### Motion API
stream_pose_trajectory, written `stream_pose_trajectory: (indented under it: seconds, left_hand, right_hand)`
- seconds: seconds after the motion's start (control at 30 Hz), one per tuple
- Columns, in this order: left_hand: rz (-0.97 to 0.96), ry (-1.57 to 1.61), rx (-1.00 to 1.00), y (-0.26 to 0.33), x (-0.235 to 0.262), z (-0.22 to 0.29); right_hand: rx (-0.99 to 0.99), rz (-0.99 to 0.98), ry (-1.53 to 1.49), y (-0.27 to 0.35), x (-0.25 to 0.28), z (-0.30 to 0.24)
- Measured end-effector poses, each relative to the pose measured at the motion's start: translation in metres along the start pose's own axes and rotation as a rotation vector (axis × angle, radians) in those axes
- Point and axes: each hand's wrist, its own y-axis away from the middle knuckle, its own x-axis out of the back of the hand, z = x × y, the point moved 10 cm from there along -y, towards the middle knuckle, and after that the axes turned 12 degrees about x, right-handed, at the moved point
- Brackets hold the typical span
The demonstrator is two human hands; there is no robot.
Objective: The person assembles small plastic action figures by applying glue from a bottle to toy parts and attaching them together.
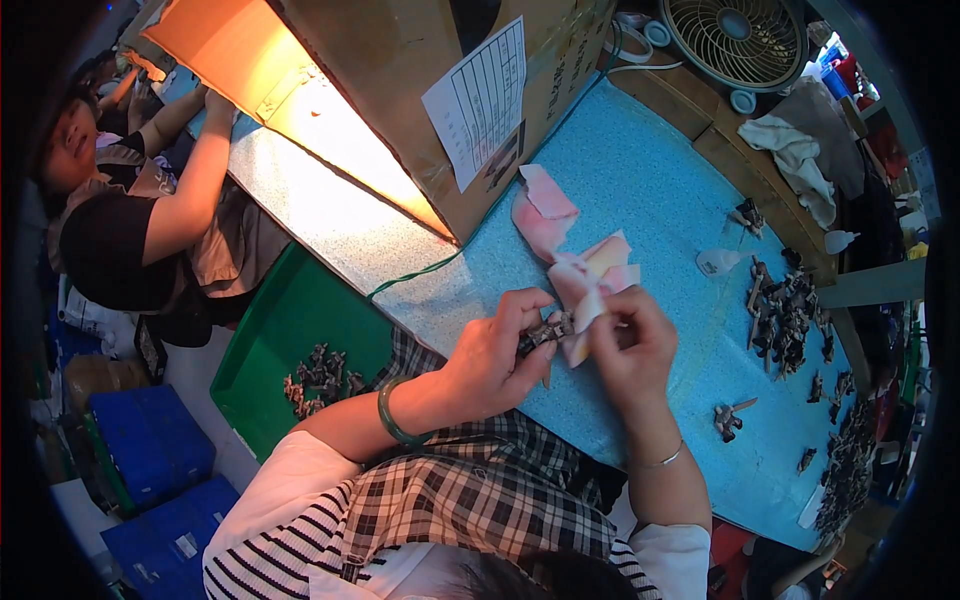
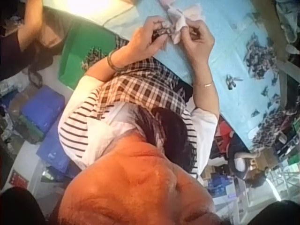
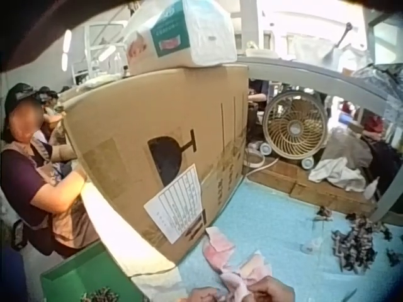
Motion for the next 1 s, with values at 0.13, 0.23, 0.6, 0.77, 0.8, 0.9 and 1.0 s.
stream_pose_trajectory:
  seconds: [0.13, 0.23, 0.6, 0.77, 0.8, 0.9, 1.0]
  left_hand:
    - [0.076, -0.035, -0.115, 0.007, 0.004, -0.002]
    - [0.128, -0.125, -0.221, 0.009, 0.005, 0.008]
    - [0.007, -0.316, -0.299, 0.014, -0.018, 0.013]
    - [-0.44, 1.056, 0.413, 0.0, -0.027, -0.016]
    - [-0.487, 1.163, 0.46, 0.0, -0.032, -0.021]
    - [-0.594, 1.365, 0.537, 0.004, -0.04, -0.031]
    - [-0.648, 1.455, 0.63, 0.008, -0.048, -0.035]
  right_hand:
    - [-0.326, 0.259, -0.609, 0.003, 0.019, 0.046]
    - [-0.377, 0.193, -0.706, 0.006, 0.004, 0.046]
    - [-0.184, -0.132, -0.1, 0.008, -0.001, 0.033]
    - [-0.066, 0.22, -0.106, -0.015, 0.035, 0.016]
    - [0.088, 0.208, 0.042, -0.019, 0.04, -0.003]
    - [0.244, 0.164, 0.109, -0.014, 0.039, -0.027]
    - [-0.175, -0.128, -0.507, -0.004, -0.009, 0.002]
